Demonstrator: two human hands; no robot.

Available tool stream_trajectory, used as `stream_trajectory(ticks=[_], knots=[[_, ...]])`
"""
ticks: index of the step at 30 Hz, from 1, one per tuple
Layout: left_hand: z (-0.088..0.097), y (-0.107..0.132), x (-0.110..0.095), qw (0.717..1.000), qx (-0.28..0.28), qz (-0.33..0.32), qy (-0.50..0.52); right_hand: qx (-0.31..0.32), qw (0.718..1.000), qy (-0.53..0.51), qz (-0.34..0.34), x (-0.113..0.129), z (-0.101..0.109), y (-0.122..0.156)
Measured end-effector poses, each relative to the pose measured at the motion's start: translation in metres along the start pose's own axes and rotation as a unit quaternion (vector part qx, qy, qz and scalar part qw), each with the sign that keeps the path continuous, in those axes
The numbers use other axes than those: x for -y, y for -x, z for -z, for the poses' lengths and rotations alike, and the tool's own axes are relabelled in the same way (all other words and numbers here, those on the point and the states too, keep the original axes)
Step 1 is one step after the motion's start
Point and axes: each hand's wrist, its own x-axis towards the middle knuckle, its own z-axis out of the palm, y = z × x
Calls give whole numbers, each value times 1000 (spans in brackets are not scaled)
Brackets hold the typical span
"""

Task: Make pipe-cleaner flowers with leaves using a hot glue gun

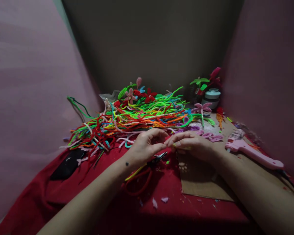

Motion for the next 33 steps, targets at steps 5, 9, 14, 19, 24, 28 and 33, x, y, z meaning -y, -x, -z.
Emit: stream_trajectory(ticks=[5, 9, 14, 19, 24, 28, 33], knots=[[-10, 9, 1, 983, -31, -106, -147, 8, 1000, -25, -11, -5, -1, -1], [-20, 11, 11, 930, -72, -201, -299, 8, 1000, -23, -16, -5, -2, 0], [-29, 12, 20, 844, -107, -260, -457, 3, 1000, 12, -13, -4, -3, 2], [-33, 13, 15, 828, -102, -198, -514, 7, 997, 72, 40, -2, -6, 2], [-26, 7, 1, 953, -50, 8, -298, -52, 959, 225, 164, 1, -14, 0], [-19, 3, -4, 988, -16, 153, 17, -137, 927, 280, 207, 1, -24, 1], [-25, 4, 7, 905, 64, 199, 371, -192, 928, 231, 219, -1, -34, 11]])
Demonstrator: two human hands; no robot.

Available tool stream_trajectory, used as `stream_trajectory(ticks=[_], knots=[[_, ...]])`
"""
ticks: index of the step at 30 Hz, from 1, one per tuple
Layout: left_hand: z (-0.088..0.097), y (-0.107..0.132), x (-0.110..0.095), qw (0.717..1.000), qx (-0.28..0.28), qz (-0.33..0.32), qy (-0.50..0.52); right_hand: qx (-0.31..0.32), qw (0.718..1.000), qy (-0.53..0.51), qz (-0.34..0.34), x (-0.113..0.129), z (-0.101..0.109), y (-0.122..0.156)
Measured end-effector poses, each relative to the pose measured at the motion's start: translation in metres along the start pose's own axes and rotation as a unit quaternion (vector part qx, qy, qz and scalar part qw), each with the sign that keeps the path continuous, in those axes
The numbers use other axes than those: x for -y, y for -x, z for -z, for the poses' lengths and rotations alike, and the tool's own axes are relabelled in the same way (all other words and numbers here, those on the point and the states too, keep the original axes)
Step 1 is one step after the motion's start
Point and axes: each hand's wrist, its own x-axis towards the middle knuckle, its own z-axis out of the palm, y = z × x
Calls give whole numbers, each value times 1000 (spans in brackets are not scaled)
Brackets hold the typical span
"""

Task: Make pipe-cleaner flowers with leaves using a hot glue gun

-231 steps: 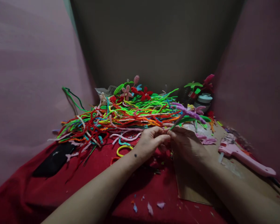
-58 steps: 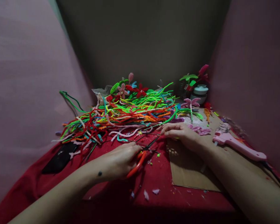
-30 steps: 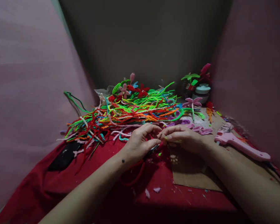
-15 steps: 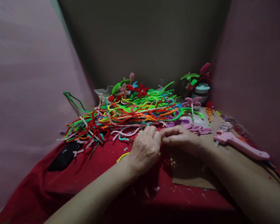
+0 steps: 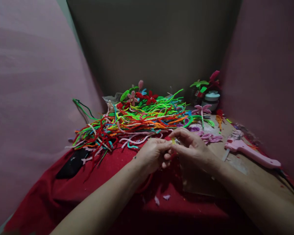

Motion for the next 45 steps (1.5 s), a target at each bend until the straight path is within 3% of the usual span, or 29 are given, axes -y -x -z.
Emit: stream_trajectory(ticks=[3, 5, 7, 10, 12, 14, 15, 18, 20, 22, 23, 25, 27, 29, 30, 32, 34, 36, 38, 41, 45], knots=[[2, -4, 7, 984, 85, 72, 137, -30, 997, 47, 49, 4, 2, 8], [4, -6, 9, 975, 112, 121, 152, -35, 996, 60, 64, 6, 5, 13], [6, -6, 8, 975, 103, 150, 125, -24, 995, 67, 69, 8, 9, 16], [11, -3, -1, 994, -3, 110, 27, -17, 993, 87, 76, 7, 15, 16], [16, -1, -13, 988, -131, -7, -82, 12, 990, 128, 60, 3, 17, 16], [18, 0, -27, 932, -246, -142, -224, 69, 975, 208, 37, -2, 18, 16], [17, 0, -33, 894, -272, -205, -292, 96, 962, 255, 30, -4, 18, 16], [7, -2, -45, 753, -255, -328, -510, 146, 917, 369, 33, -8, 16, 18], [-4, -6, -44, 641, -224, -328, -657, 154, 908, 387, 40, -7, 16, 18], [-13, -11, -40, 554, -215, -304, -745, 135, 921, 363, 46, -4, 16, 18], [-15, -14, -37, 527, -200, -290, -773, 114, 933, 337, 45, -3, 16, 17], [-14, -19, -32, 508, -212, -272, -789, 64, 964, 258, 20, -2, 17, 14], [-10, -21, -30, 522, -246, -288, -764, 26, 988, 144, -49, -2, 17, 11], [-4, -20, -30, 564, -284, -333, -700, 1, 990, 13, -140, -2, 16, 7], [-2, -18, -31, 599, -299, -354, -653, -12, 983, -51, -179, -2, 16, 5], [0, -12, -31, 697, -315, -368, -528, -39, 962, -167, -214, 0, 14, -1], [0, -7, -30, 798, -306, -339, -394, -65, 941, -263, -200, 4, 11, -7], [-2, -4, -28, 862, -285, -300, -292, -99, 924, -329, -168, 9, 7, -14], [-4, -1, -24, 895, -267, -271, -233, -137, 911, -361, -143, 15, 3, -21], [-6, 2, -20, 922, -246, -229, -192, -166, 908, -367, -117, 20, -3, -28], [-6, 7, -25, 927, -211, -208, -229, -179, 920, -336, -92, 22, -5, -31]])
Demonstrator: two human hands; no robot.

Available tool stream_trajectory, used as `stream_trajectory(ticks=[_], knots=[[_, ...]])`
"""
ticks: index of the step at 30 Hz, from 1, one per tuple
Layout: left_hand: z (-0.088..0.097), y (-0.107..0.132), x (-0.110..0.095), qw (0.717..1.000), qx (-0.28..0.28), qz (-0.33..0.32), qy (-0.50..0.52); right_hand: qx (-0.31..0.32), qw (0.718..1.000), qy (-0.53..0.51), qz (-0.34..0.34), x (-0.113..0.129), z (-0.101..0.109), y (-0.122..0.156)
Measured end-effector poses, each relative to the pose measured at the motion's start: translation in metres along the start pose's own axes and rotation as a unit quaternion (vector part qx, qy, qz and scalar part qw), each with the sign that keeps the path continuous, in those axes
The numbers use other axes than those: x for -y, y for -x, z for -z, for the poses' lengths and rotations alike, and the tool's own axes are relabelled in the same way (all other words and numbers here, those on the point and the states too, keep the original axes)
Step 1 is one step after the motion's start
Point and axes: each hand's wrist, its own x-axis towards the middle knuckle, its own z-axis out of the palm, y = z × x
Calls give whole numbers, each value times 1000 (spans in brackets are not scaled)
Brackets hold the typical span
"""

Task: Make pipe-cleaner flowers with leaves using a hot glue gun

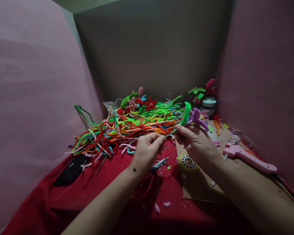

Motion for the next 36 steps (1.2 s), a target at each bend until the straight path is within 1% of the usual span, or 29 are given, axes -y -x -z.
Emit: stream_trajectory(ticks=[2, 5, 7, 8, 10, 12, 13, 15, 17, 19, 22, 24, 26, 28, 29, 31, 33, 34, 36], knots=[[4, -3, -4, 999, 21, -24, -15, 8, 998, 53, 15, 0, 1, 0], [9, -8, -7, 998, 48, -50, 5, 27, 993, 114, 15, 0, 4, 0], [12, -12, -7, 993, 67, -98, -1, 39, 993, 109, -6, -2, 5, 0], [14, -13, -6, 987, 78, -141, -25, 43, 994, 101, -23, -3, 6, 1], [17, -15, -4, 959, 96, -243, -108, 45, 994, 81, -65, -5, 8, 2], [20, -15, -2, 915, 116, -330, -199, 39, 991, 56, -112, -6, 9, 3], [21, -16, -1, 893, 126, -362, -235, 36, 990, 42, -133, -6, 9, 3], [22, -15, -1, 860, 141, -401, -282, 39, 986, 24, -159, -6, 9, 5], [22, -14, -2, 842, 156, -415, -307, 50, 986, 19, -161, -5, 9, 6], [21, -13, -4, 842, 169, -405, -314, 68, 986, 22, -150, -5, 8, 7], [21, -12, -5, 850, 189, -372, -321, 106, 985, 41, -129, -6, 10, 8], [21, -12, -5, 849, 204, -351, -337, 132, 983, 64, -108, -7, 12, 8], [20, -10, -4, 848, 210, -328, -359, 142, 982, 95, -81, -7, 12, 8], [17, -8, -3, 864, 197, -293, -359, 138, 980, 125, -64, -5, 11, 10], [16, -6, -3, 881, 182, -270, -343, 135, 980, 133, -58, -4, 10, 10], [12, -3, -2, 926, 158, -213, -268, 133, 981, 133, -57, -2, 8, 12], [9, -1, -1, 968, 144, -137, -152, 136, 980, 127, -65, -1, 6, 13], [7, -1, 0, 981, 142, -94, -90, 139, 980, 128, -68, -1, 6, 14], [5, -1, 3, 990, 142, -6, 19, 139, 978, 142, -66, -3, 6, 15]])
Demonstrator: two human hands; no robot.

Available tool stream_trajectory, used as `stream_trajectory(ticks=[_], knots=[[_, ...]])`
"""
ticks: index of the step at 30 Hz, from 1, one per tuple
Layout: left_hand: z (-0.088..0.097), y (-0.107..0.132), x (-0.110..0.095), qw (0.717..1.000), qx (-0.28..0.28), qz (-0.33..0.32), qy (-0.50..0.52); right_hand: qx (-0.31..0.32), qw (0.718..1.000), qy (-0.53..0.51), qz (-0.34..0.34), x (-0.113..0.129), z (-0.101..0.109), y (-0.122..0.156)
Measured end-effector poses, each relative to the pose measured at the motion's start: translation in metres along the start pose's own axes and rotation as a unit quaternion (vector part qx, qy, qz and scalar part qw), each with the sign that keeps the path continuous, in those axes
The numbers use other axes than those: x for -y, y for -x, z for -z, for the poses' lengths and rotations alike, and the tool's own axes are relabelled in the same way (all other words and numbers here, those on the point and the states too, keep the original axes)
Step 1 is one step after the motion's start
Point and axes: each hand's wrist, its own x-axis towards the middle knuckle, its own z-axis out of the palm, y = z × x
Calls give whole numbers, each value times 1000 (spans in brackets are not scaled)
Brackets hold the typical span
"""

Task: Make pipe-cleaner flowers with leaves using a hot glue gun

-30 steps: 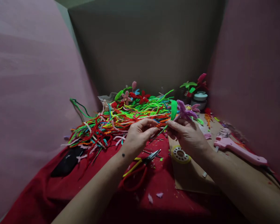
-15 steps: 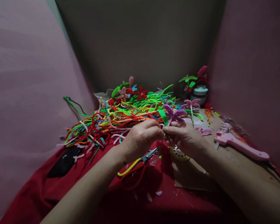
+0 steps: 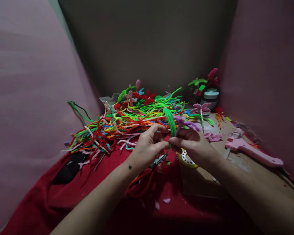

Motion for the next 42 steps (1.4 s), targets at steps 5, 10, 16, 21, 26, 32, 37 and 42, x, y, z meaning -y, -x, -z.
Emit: stream_trajectory(ticks=[5, 10, 16, 21, 26, 32, 37, 42], knots=[[0, -1, 13, 972, 31, 145, 181, -12, 998, 45, 32, -5, 1, 3], [1, -1, 17, 978, 42, 184, 93, -10, 995, 85, 48, -4, 5, 5], [3, 1, -4, 994, -104, 35, -9, -2, 999, 31, 27, -1, 3, 4], [1, 8, -3, 994, -91, 4, -53, -15, 998, -63, -19, -7, 5, 1], [-1, 13, 3, 995, -73, 30, -59, -25, 993, -102, -51, -11, 7, 1], [-7, 16, 1, 995, -64, 22, -73, -39, 992, -101, -57, -11, 6, 1], [-9, 16, 4, 990, -76, -17, -113, -38, 992, -107, -54, -10, 5, 0], [-7, 17, 7, 978, -81, -55, -187, -36, 993, -90, -64, -13, 5, -1]])
